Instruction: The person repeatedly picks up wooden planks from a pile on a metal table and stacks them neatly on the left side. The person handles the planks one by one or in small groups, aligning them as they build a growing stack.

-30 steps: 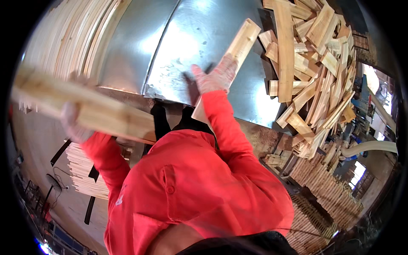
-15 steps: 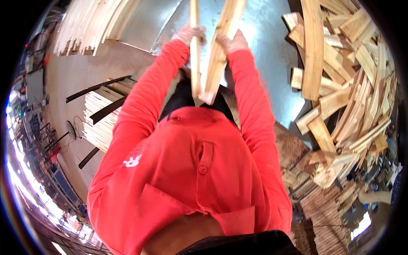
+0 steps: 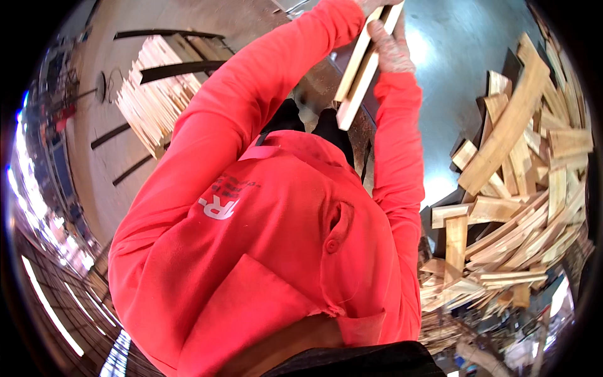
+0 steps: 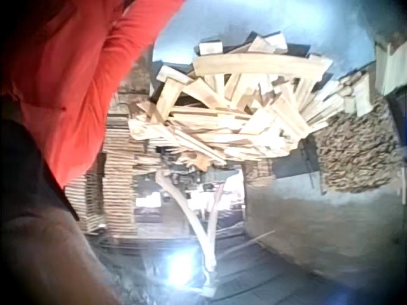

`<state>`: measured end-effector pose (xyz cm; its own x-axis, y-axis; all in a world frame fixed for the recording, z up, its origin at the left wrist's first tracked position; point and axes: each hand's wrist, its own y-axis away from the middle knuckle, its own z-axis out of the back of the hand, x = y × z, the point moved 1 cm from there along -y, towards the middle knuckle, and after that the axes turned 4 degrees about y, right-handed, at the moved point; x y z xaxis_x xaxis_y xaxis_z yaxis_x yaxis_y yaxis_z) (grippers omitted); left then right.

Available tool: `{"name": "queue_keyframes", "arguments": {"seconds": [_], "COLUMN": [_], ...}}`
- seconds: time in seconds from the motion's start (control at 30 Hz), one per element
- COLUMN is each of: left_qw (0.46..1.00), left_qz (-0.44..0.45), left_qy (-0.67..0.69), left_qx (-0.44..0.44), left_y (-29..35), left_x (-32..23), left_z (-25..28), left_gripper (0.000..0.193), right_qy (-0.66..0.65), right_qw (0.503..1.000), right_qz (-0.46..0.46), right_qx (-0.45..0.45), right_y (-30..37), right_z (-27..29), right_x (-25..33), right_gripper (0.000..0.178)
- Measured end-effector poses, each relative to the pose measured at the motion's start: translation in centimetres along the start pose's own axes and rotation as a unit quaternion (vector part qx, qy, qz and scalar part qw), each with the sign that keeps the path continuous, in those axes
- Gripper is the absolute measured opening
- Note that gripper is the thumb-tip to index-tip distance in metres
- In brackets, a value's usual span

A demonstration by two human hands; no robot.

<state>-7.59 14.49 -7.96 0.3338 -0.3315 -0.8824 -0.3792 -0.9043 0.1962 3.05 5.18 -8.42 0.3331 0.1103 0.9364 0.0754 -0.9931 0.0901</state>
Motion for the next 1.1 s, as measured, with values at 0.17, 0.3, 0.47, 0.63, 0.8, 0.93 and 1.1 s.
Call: {"name": "queue_keyframes", "arguments": {"seconds": [0.17, 0.3, 0.47, 0.63, 0.8, 0.93, 1.1], "left_qw": [0.988, 0.949, 0.921, 0.929, 0.767, 0.684, 0.604], "left_qz": [-0.146, -0.101, -0.218, -0.191, -0.149, 0.114, 0.242], "left_qy": [0.034, 0.267, 0.214, -0.111, -0.295, -0.214, -0.27], "left_qx": [-0.047, -0.13, -0.24, -0.297, -0.551, -0.688, -0.71], "left_y": [0.0, 5.8, 22.6, 39.2, 50.7, 56.9, 70.2], "left_x": [-6.3, -9.3, -12.6, -14.9, -15.4, -14.0, -7.4], "left_z": [5.5, 9.8, 14.1, 24.4, 38.4, 48.9, 66.7], "left_gripper": [0.044, 0.045, 0.074, 0.113, 0.069, 0.049, 0.048], "right_qy": [-0.053, 0.216, 0.031, -0.036, -0.023, 0.378, 0.389], "right_qw": [0.995, 0.967, 0.978, 0.934, 0.911, 0.831, 0.795], "right_qz": [-0.005, 0.055, -0.002, -0.122, -0.196, 0.06, -0.071], "right_qx": [0.084, 0.125, 0.207, 0.333, 0.361, 0.404, 0.46], "right_y": [-5.4, -9.1, -4.9, 2.7, 7.8, 8.6, 11.0], "right_z": [-6.5, -14.8, -29.9, -44.8, -62.2, -70.6, -63.4], "right_x": [3.5, 2.6, 0.3, -4.9, -14.8, -21.2, -22.6], "right_gripper": [0.064, 0.051, 0.059, 0.098, 0.103, 0.1, 0.07]}}
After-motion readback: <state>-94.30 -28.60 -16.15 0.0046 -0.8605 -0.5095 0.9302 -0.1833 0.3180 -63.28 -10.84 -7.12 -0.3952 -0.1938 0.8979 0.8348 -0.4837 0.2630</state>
